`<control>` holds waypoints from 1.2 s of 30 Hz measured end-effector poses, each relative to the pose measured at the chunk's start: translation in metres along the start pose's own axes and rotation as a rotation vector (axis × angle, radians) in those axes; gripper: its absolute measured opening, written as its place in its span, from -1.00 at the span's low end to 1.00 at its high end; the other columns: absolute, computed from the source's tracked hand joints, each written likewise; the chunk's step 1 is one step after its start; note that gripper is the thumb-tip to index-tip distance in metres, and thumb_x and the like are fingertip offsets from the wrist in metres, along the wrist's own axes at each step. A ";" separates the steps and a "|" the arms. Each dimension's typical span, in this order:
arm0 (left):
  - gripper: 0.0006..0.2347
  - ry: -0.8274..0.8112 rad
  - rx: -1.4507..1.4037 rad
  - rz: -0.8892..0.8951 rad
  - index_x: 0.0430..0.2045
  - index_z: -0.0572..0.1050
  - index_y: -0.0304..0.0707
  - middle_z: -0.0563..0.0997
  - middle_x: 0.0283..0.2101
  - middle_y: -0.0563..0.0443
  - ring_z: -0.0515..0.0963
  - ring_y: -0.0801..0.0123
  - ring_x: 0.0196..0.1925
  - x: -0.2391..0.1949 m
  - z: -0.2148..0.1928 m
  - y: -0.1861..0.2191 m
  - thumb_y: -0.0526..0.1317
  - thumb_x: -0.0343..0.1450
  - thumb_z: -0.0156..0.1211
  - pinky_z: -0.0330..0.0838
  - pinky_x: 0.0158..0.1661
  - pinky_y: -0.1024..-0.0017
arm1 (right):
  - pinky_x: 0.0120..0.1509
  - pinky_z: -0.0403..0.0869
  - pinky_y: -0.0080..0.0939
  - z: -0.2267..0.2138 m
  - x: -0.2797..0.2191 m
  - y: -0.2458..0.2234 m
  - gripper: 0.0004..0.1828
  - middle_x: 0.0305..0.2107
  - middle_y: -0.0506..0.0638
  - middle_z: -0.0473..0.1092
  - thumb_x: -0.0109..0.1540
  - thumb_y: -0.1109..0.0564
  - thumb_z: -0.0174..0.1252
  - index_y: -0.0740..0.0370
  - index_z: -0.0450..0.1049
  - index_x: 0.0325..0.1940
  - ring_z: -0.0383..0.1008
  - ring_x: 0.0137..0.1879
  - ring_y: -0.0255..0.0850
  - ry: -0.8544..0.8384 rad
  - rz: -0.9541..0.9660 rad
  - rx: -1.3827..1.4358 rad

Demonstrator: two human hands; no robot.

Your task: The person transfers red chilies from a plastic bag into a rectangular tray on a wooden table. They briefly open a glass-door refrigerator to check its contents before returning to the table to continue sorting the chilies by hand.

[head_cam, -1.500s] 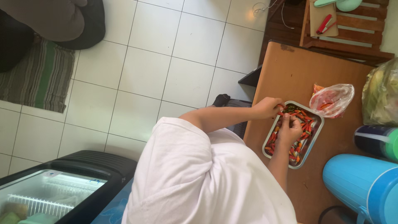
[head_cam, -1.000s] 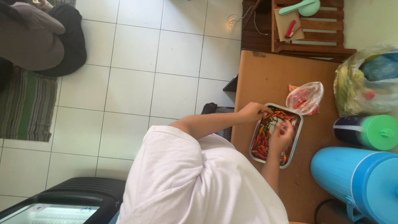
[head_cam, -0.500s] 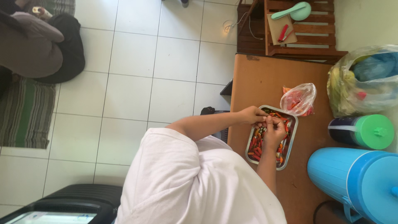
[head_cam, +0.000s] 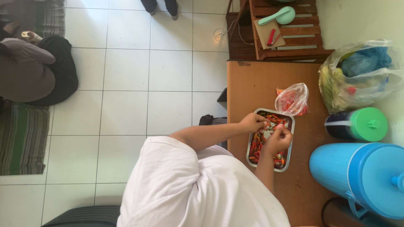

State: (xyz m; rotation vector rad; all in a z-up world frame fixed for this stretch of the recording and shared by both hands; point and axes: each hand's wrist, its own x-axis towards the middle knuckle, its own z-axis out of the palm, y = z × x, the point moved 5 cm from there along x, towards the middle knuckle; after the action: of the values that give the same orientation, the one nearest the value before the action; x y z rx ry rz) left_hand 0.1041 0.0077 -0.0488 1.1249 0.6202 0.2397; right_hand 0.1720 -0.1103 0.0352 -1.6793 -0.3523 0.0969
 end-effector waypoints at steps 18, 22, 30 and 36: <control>-0.68 -0.071 -0.560 -0.120 0.13 0.51 -0.03 0.65 -0.02 0.22 0.59 0.56 -0.23 -0.043 0.012 0.086 -0.28 0.46 0.20 0.41 -0.36 0.46 | -0.39 0.19 -0.44 0.043 -0.012 -0.048 -0.84 -0.46 -0.22 0.31 0.41 0.06 0.07 0.18 0.46 -0.11 0.20 -0.41 -0.49 -0.510 0.331 0.173; -0.74 -0.050 -0.525 0.003 0.00 0.56 -0.28 0.70 -0.06 0.05 0.63 0.53 -0.15 -0.032 -0.002 0.093 -0.30 0.43 0.30 0.53 -0.12 0.50 | -0.36 0.12 -0.43 0.039 -0.012 -0.061 -0.87 -0.46 -0.25 0.26 0.40 0.11 0.10 0.19 0.50 -0.09 0.11 -0.40 -0.50 -0.433 0.290 0.147; -0.80 -0.080 -0.494 -0.099 -0.12 0.60 -0.37 0.71 -0.18 -0.01 0.57 0.49 -0.29 0.004 -0.010 0.071 -0.24 0.46 0.32 0.50 -0.16 0.47 | -0.27 0.24 -0.34 0.046 -0.005 -0.074 -0.81 -0.48 -0.18 0.28 0.42 0.14 0.08 0.28 0.41 -0.23 0.19 -0.35 -0.43 -0.391 0.045 -0.173; -0.83 -0.232 -0.571 -0.481 -0.16 0.60 -0.22 0.71 -0.21 0.08 0.63 0.47 -0.22 0.025 -0.008 0.068 -0.19 0.44 0.28 0.51 -0.20 0.46 | -0.21 0.27 -0.32 0.044 0.011 -0.082 -0.78 -0.47 -0.14 0.27 0.44 0.13 0.05 0.30 0.40 -0.25 0.21 -0.32 -0.39 -0.482 -0.093 -0.143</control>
State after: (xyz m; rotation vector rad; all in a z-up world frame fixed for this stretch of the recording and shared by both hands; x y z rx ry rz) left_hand 0.1282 0.0545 0.0013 0.4242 0.5487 -0.1259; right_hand 0.1567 -0.0572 0.1108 -1.7672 -0.8136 0.4190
